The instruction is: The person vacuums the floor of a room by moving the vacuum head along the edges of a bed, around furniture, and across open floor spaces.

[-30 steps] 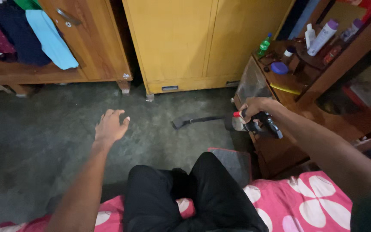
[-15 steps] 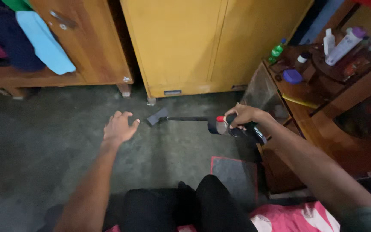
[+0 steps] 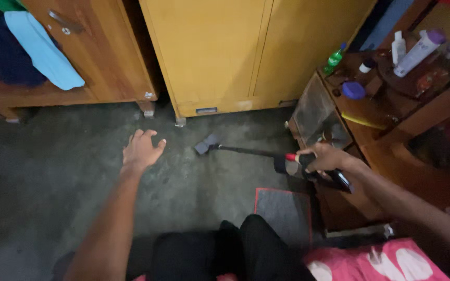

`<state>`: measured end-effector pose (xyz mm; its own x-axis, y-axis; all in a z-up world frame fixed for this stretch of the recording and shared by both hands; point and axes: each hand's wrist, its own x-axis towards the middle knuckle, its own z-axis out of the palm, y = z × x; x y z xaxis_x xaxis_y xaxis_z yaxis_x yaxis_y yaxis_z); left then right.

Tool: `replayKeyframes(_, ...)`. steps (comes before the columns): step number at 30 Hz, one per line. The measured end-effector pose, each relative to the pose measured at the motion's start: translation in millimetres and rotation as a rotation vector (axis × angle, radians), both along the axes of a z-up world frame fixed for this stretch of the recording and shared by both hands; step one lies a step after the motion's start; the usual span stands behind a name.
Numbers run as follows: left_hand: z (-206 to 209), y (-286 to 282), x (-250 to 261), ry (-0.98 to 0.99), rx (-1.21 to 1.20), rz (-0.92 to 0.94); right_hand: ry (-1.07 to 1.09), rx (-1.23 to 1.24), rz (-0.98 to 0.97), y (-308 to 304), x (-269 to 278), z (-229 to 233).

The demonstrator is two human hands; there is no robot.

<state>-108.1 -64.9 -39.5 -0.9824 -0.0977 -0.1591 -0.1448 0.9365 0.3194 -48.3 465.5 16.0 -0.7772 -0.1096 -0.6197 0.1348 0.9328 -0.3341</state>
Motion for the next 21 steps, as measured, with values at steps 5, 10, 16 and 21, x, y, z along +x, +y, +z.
replayKeyframes(5, -1.2, 3.1, 19.4, 0.03, 0.006, 0.001, 0.072, -0.13, -0.071, -25.0, -13.3, -36.2)
replayKeyframes(10, 6.6, -7.0, 28.7, -0.012, 0.021, 0.03, 0.106, -0.087, -0.07, -26.5, -19.9, -64.6)
replayKeyframes(16, -3.6, -30.7, 44.1, 0.045, 0.081, 0.018, 0.093, -0.139, -0.155, 15.8, 32.5, -45.4)
replayKeyframes(21, -15.8, -38.6, 58.2, -0.02, 0.086, 0.025, 0.167, -0.037, -0.111, 3.0, 47.6, -31.7)
